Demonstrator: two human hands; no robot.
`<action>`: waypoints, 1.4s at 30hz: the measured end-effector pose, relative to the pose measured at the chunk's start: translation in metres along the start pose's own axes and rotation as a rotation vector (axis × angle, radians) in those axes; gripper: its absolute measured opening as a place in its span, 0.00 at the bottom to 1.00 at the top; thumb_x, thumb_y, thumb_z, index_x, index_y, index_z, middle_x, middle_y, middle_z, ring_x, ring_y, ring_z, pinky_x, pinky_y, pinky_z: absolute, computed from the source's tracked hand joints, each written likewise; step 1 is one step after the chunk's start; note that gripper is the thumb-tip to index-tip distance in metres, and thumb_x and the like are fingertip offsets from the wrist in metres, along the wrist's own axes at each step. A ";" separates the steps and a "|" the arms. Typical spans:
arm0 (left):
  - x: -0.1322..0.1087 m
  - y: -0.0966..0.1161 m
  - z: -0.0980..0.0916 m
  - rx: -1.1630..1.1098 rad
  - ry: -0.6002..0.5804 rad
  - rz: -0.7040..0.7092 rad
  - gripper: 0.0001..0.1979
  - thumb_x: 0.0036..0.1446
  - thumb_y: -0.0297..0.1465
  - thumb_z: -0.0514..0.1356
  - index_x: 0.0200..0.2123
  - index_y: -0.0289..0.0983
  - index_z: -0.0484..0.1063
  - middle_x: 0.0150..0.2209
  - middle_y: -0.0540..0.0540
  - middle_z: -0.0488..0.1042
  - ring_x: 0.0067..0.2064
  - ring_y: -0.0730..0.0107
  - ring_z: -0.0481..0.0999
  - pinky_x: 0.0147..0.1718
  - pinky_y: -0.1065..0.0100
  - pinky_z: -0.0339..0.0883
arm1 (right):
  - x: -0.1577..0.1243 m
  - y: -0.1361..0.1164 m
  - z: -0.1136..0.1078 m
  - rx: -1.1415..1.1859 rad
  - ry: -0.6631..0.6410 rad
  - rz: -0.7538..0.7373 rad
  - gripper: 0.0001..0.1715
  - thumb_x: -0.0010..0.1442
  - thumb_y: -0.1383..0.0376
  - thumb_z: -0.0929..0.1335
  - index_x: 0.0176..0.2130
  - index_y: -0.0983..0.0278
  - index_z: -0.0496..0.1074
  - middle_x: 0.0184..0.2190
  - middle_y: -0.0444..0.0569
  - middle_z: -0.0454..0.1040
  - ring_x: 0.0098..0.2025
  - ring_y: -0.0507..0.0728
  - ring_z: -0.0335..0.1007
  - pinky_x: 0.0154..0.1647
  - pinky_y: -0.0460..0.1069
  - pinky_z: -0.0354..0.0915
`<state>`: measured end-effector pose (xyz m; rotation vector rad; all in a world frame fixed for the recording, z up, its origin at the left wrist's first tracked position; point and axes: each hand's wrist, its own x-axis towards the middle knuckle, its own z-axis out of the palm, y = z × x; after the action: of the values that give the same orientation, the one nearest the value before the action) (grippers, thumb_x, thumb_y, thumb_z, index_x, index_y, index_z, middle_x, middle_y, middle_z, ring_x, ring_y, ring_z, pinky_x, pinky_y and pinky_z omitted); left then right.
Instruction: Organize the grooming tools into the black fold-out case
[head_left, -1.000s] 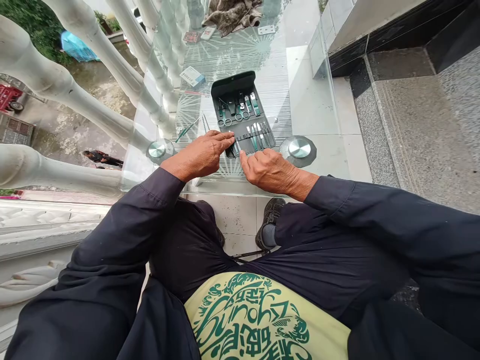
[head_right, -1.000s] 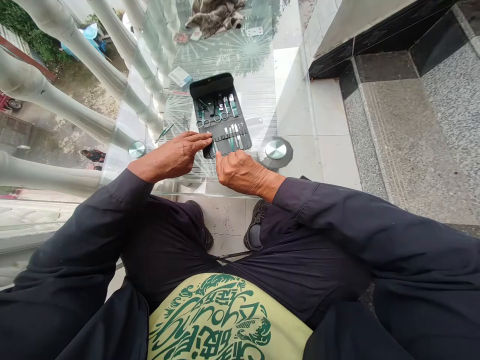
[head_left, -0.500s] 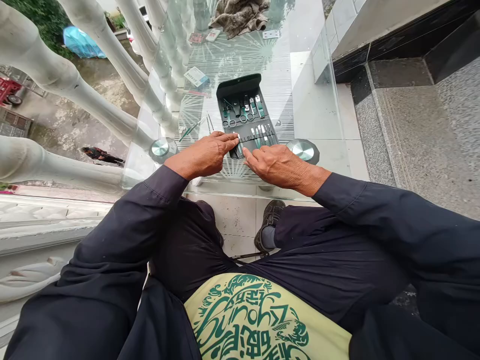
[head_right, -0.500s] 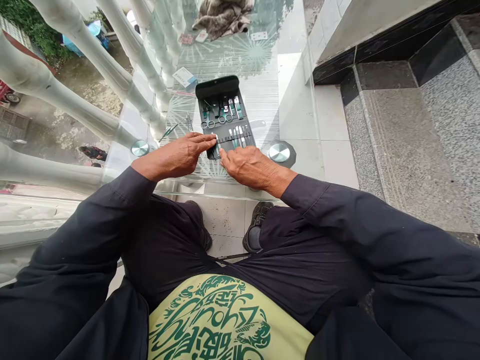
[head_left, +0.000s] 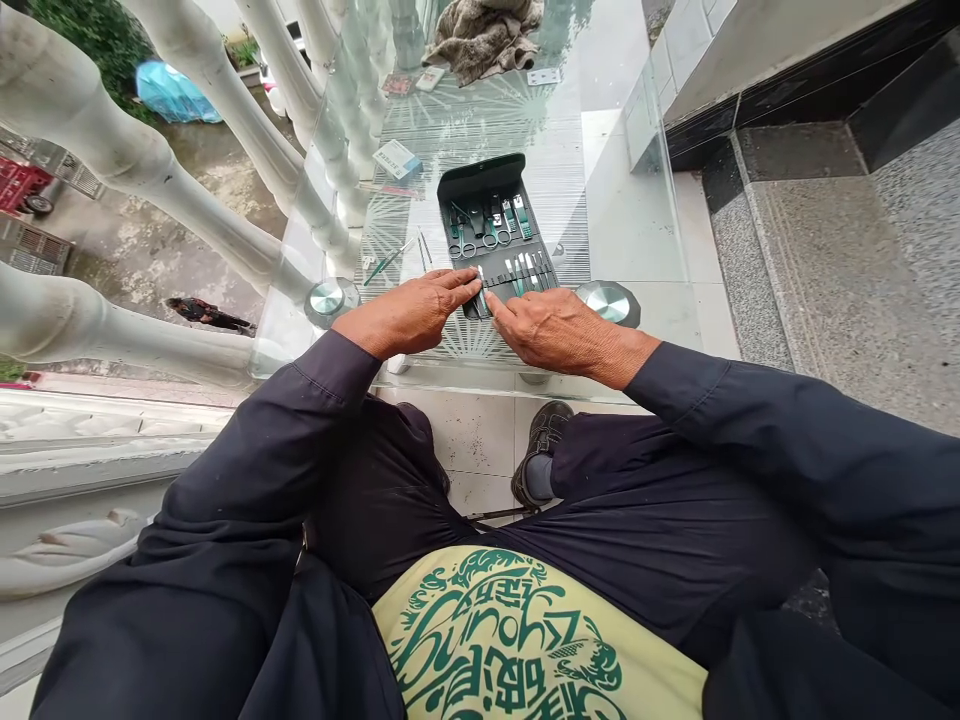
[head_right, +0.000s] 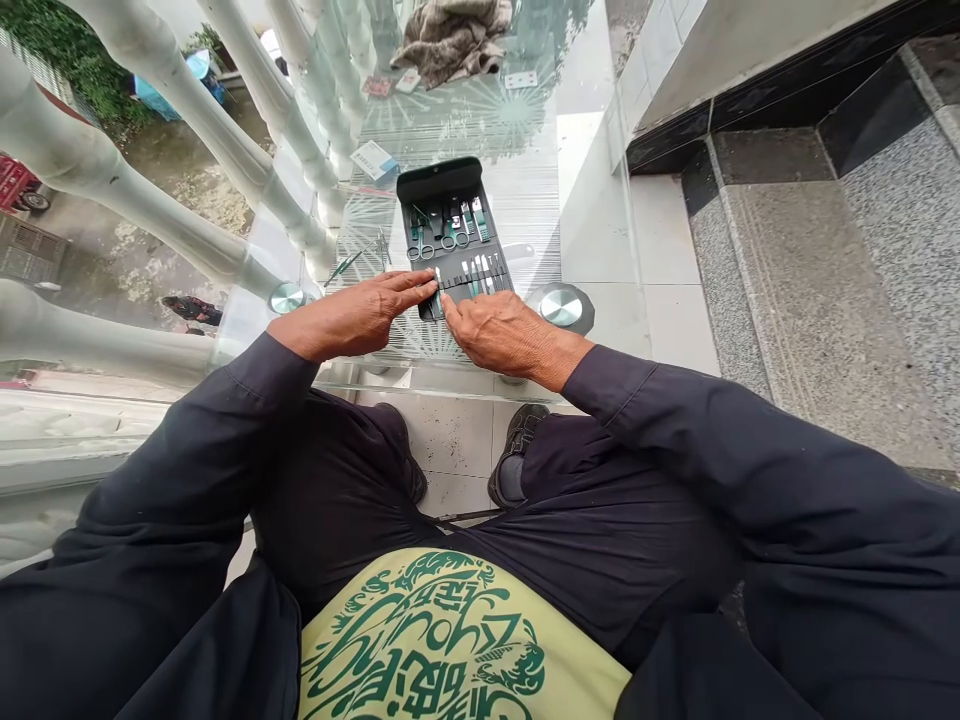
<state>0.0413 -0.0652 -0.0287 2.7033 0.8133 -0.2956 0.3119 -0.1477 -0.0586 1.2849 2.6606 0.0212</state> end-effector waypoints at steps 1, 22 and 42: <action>-0.001 0.001 -0.001 0.005 -0.008 -0.003 0.60 0.64 0.16 0.57 0.98 0.43 0.55 0.98 0.41 0.59 0.97 0.52 0.59 0.94 0.48 0.59 | 0.000 0.000 -0.001 0.011 -0.008 0.013 0.43 0.88 0.71 0.52 0.88 0.83 0.68 0.51 0.71 0.90 0.45 0.67 0.81 0.41 0.59 0.52; -0.031 0.009 0.008 -0.076 0.153 -0.115 0.47 0.73 0.14 0.53 0.91 0.42 0.67 0.93 0.35 0.69 0.92 0.54 0.72 0.89 0.49 0.72 | -0.011 0.005 0.015 0.091 0.151 -0.054 0.37 0.86 0.72 0.60 0.83 0.74 0.78 0.48 0.63 0.88 0.41 0.63 0.74 0.40 0.56 0.47; -0.036 -0.056 -0.024 -0.163 0.282 -0.935 0.15 0.74 0.31 0.68 0.60 0.43 0.89 0.58 0.32 0.92 0.67 0.35 0.87 0.69 0.42 0.83 | -0.005 0.000 0.022 0.123 0.302 0.006 0.32 0.89 0.67 0.57 0.60 0.71 0.89 0.36 0.59 0.82 0.37 0.64 0.72 0.36 0.58 0.45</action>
<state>-0.0169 -0.0307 -0.0087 2.0536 2.0432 -0.0263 0.3191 -0.1528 -0.0791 1.4281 2.9523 0.0573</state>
